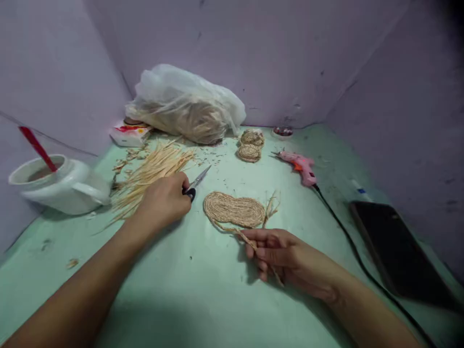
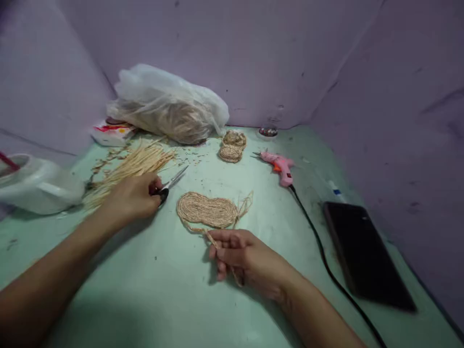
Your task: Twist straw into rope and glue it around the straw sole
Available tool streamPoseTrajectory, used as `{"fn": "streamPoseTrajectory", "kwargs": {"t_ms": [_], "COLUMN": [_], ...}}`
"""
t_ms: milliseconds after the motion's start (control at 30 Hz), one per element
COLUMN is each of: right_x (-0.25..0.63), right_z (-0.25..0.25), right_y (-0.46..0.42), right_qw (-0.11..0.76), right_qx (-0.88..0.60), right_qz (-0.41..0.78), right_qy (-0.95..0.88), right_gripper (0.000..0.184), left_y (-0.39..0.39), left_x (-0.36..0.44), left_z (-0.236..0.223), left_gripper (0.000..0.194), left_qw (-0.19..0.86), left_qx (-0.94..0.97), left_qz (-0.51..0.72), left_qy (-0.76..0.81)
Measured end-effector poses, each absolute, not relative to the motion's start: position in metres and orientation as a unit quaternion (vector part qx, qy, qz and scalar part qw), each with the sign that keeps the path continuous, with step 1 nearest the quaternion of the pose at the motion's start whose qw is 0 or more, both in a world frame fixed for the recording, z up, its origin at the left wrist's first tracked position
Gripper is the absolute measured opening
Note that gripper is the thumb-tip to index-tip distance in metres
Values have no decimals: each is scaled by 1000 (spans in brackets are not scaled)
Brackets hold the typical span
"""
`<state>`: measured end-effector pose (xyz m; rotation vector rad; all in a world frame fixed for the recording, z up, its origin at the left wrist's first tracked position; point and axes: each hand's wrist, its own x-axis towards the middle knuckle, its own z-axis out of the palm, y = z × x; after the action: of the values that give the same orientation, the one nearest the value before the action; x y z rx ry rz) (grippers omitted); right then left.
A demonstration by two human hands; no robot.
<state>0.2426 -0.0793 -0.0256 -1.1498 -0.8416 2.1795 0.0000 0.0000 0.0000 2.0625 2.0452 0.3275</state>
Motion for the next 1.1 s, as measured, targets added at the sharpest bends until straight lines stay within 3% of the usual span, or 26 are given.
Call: {"fn": "streamPoseTrajectory", "kwargs": {"t_ms": [233,367,633,867,1100], "right_x": [237,232,224,217,215], "right_z": [-30,-31,-31,-35,-36], "right_y": [-79,-76,-76,-82,-82], "right_qw": [271,294,337,383,404], "right_qx": [-397,-367,-321,-300,-290], "right_qz": [843,858,870,849,843], "right_qy": [-243,-205,-163,-205,-204], "right_gripper": [30,29,31,17,13], "left_y": [-27,-45,-71,-85,-89], "left_x": [-6,-3,15,21,20], "left_z": [15,14,7,10,-2], "left_gripper": [22,36,49,44,43], "left_qw": [518,605,565,300,223], "left_qx": [554,511,546,748,788], "left_qz": [310,307,215,113,76], "left_qy": [573,528,580,581,569]}}
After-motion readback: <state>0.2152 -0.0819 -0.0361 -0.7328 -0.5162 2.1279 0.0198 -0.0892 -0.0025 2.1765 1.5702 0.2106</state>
